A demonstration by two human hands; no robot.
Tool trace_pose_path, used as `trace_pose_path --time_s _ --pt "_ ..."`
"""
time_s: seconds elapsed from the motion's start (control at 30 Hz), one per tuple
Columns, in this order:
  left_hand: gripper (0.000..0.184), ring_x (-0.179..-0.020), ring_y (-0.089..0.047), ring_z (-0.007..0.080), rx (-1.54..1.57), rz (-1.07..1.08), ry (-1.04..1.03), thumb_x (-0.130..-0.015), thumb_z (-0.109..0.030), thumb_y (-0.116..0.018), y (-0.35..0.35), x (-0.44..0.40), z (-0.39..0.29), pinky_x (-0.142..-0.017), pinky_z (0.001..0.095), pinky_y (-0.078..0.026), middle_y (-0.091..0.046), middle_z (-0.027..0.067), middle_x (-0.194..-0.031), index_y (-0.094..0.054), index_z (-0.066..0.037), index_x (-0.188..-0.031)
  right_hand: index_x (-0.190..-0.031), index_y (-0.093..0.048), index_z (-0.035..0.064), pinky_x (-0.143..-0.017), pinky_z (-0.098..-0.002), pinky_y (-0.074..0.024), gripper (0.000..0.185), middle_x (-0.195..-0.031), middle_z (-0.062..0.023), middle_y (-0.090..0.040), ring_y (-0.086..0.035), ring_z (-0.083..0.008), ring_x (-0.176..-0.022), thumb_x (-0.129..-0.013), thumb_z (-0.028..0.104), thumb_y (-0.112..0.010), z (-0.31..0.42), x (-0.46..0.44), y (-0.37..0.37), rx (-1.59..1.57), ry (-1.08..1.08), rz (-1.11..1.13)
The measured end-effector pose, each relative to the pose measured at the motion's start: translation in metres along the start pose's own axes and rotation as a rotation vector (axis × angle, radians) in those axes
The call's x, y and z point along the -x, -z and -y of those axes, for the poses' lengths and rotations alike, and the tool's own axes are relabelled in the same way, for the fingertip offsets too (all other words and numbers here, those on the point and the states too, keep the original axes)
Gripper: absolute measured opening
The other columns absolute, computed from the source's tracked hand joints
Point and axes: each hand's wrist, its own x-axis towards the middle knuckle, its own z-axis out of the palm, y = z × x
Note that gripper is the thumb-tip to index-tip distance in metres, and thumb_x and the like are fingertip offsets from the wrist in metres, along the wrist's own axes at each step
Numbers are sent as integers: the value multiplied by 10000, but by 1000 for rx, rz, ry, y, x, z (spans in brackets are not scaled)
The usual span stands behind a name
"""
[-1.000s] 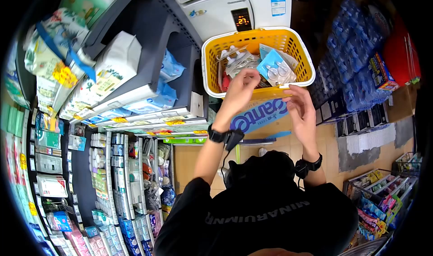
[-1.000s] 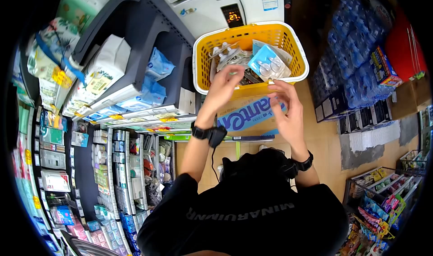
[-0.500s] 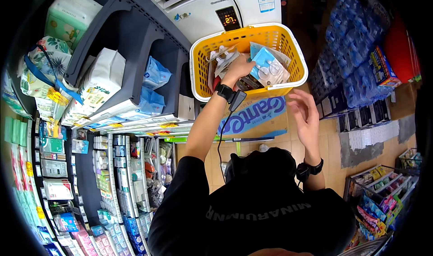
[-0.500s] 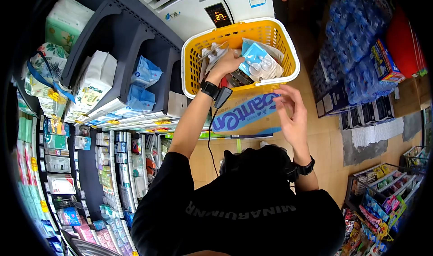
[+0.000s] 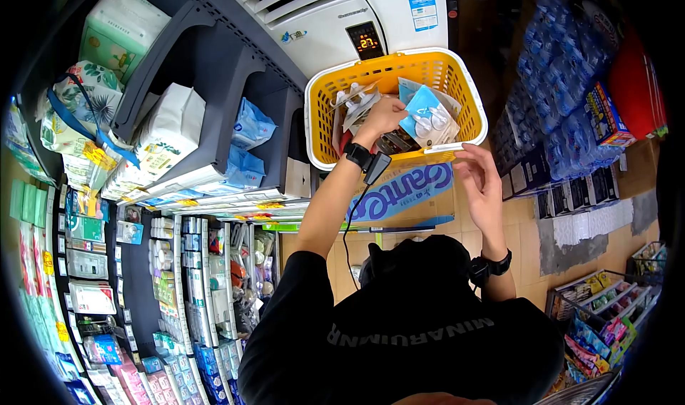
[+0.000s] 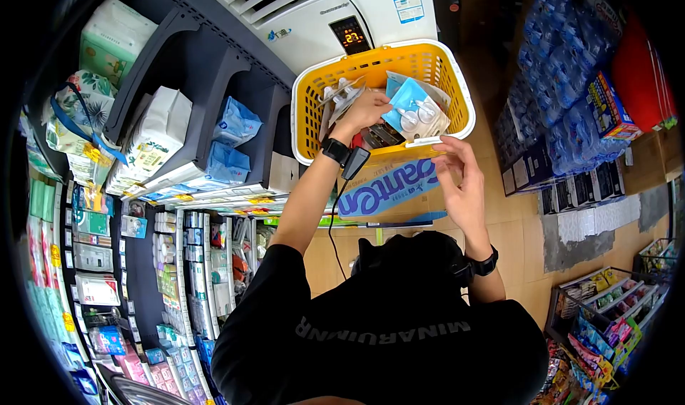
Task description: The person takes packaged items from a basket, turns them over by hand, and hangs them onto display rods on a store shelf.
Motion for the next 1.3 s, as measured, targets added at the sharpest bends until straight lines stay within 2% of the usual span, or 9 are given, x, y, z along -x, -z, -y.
trace_pose_path --time_s 0.2,0.37,0.53,0.77,0.8,0.9,1.03,1.07,1.3 --pt "209 -802 -669 149 67 -59 19 -953 -143 -662 7 26 -25 -670 278 -582 -698 94 -970 -665 47 -1039 -1314 -534 10 -879 -298 -523 361 -1167 -110 -671 -669 -179 -985 -954 -5 -555 -5 -3 -5 9 -19 46" --pt "170 -801 -689 159 348 -192 -132 -961 -94 -628 20 67 -52 -656 295 -591 -704 111 -951 -645 52 -1046 -1291 -560 11 -870 -304 -526 335 -1155 -117 -680 -673 -183 -986 -955 2 -556 -4 -5 -11 28 -13 105" --pt "190 -899 -666 152 560 -270 -138 -1015 -133 -597 22 113 -69 -787 278 -564 -685 84 -1051 -606 -7 -1156 -1275 -576 3 -873 -311 -526 313 -1137 -131 -693 -678 -185 -977 -963 23 -570 -10 -5 -22 27 -65 141" --pt "171 -974 -653 151 910 -334 -151 -1003 -119 -614 1 173 -85 -854 314 -547 -678 86 -1092 -572 -44 -1151 -1328 -547 -36 -884 -298 -510 351 -1196 -149 -686 -674 -187 -995 -1035 157 -537 -4 -13 -35 -65 -102 175" --pt "194 -988 -645 135 969 -339 -134 -978 -62 -635 -2 179 -84 -863 292 -556 -673 88 -1088 -556 -39 -1154 -1341 -535 -44 -885 -295 -506 375 -1207 -150 -683 -670 -185 -1006 -1049 191 -526 -2 -14 -37 -99 -110 165" --pt "219 -1007 -651 130 1022 -320 -216 -956 -36 -659 -17 191 -78 -884 284 -538 -676 73 -1096 -549 -32 -1145 -1362 -508 -41 -868 -290 -499 405 -1201 -148 -684 -658 -173 -1032 -1060 228 -520 -7 -18 -41 -163 -86 160" --pt "430 -1040 -656 131 1042 -304 -216 -889 53 -703 -35 204 -84 -890 284 -533 -669 63 -1193 -545 -35 -1279 -1344 -484 -15 -825 -280 -495 372 -1134 -115 -687 -631 -125 -938 -1043 190 -556 -12 -17 -48 -204 -50 97" --pt "527 -1094 -653 170 987 -286 -209 -856 109 -696 -40 204 -78 -918 307 -533 -656 99 -1245 -519 -3 -1340 -1344 -484 -15 -825 -280 -495 372 -1134 -115 -687 -631 -125 -938 -1043 190 -556 -13 -15 -48 -204 -54 95" --pt "485 -1004 -652 121 752 -255 -198 -864 52 -739 -52 219 -79 -854 279 -543 -665 73 -1170 -528 15 -1299 -1308 -485 -1 -817 -228 -470 317 -1070 -66 -688 -606 -87 -930 -1018 86 -577 -13 -9 -44 -349 -60 -59"
